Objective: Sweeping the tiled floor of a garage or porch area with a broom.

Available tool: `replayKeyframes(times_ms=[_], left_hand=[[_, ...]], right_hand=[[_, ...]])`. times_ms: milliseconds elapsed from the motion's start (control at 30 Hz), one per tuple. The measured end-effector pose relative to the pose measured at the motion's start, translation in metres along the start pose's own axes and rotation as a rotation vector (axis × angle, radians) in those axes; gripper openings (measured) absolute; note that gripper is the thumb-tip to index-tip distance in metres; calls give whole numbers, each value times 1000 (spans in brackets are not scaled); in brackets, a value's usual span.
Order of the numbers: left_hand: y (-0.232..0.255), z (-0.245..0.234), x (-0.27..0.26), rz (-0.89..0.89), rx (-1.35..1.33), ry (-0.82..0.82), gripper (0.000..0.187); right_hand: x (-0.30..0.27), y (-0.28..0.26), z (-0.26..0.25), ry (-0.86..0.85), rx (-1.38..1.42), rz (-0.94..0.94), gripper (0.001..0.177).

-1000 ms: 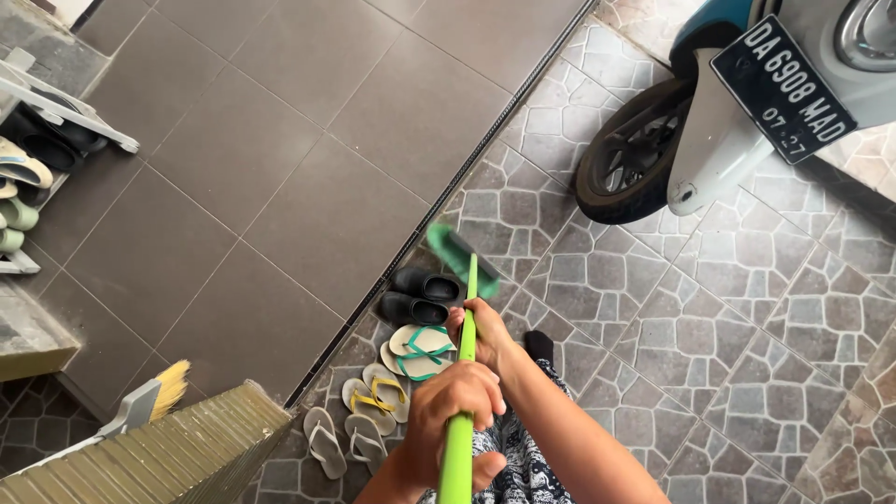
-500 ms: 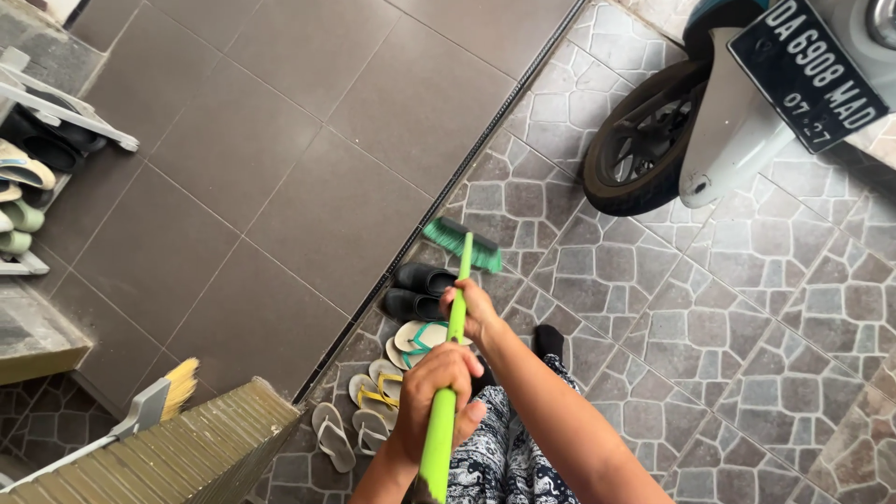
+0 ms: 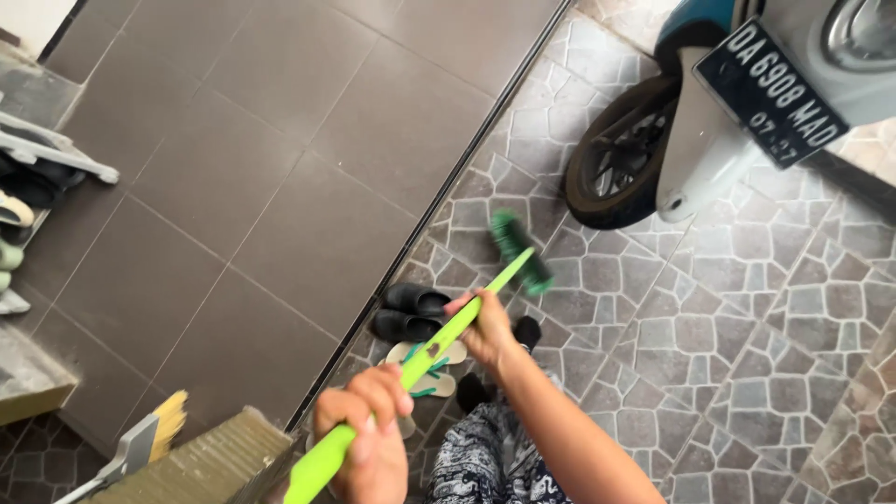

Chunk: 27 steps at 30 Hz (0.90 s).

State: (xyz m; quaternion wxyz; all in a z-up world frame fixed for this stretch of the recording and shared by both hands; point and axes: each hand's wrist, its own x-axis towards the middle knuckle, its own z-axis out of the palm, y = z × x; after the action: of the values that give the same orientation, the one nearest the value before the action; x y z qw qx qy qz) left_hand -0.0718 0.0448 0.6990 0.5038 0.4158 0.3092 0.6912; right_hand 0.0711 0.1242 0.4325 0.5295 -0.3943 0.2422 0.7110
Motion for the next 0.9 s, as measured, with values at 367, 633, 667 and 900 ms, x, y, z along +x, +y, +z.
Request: replayKeyframes(times_ms=[367,633,667,900], left_hand=[[-34,97,109,-20,395,-369,32],[-85,139,164,-114,441,-398,29],[-86,144,170,-123,344,-370,29],[-84,196,219,5,394,-735,19]], right_hand=[[107,-31,27,-65,37,333,19],[133,-129,52,110,99,155,18],[131,-136,53,122,155,155,18],[113,-239,76,-185,471,323,18]])
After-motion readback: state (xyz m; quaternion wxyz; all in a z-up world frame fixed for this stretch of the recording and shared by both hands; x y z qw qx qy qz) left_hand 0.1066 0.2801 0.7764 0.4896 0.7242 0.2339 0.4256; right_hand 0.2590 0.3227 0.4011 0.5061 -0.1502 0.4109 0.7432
